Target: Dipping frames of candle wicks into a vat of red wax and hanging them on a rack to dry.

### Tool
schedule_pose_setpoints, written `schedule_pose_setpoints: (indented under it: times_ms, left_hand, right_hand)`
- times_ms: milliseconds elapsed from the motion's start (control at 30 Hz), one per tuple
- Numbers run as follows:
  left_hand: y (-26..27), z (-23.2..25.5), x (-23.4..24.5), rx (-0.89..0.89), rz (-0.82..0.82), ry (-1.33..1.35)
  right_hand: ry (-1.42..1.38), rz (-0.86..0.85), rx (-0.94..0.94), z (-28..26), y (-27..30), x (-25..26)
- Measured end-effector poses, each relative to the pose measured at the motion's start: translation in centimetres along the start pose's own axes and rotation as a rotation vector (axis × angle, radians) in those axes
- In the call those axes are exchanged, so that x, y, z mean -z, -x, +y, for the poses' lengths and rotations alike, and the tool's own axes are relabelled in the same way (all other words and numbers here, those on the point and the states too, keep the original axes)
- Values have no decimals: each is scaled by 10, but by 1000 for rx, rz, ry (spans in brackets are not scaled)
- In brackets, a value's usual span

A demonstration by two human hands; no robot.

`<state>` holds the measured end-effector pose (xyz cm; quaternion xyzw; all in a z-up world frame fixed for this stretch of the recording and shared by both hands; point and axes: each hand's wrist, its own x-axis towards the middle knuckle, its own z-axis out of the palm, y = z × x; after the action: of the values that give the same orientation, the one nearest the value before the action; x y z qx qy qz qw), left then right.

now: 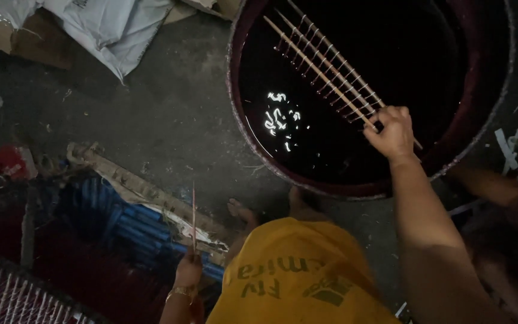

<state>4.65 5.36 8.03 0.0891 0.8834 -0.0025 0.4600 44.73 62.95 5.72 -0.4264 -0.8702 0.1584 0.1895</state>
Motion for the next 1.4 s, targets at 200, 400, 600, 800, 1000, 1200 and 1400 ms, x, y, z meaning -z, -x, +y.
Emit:
schedule_pose_setpoints:
  times_ms: [200, 400, 600, 800, 1000, 1200, 1400]
  left_hand:
    - [70, 81, 49, 98, -40, 121]
    - [48, 100, 65, -180, 9, 206]
    - [47, 199, 105, -593, 9, 97]
    - [94, 319, 135, -907, 246, -98]
    - [131, 380, 129, -1042, 342, -104]
    - [150, 399, 116, -976, 338, -159]
    - [146, 401, 96, -1027, 396, -201]
  right_hand:
    - [14, -39, -54, 16, -3, -20]
    - [137, 0, 10, 9, -9, 15]
    - [181, 1, 152, -39, -34, 148]
    - [320, -24, 166, -80, -43, 241]
    - [388, 21, 209, -79, -42, 265]
    - [419, -2, 186, -70, -39, 268]
    - [414, -8, 202, -62, -37, 270]
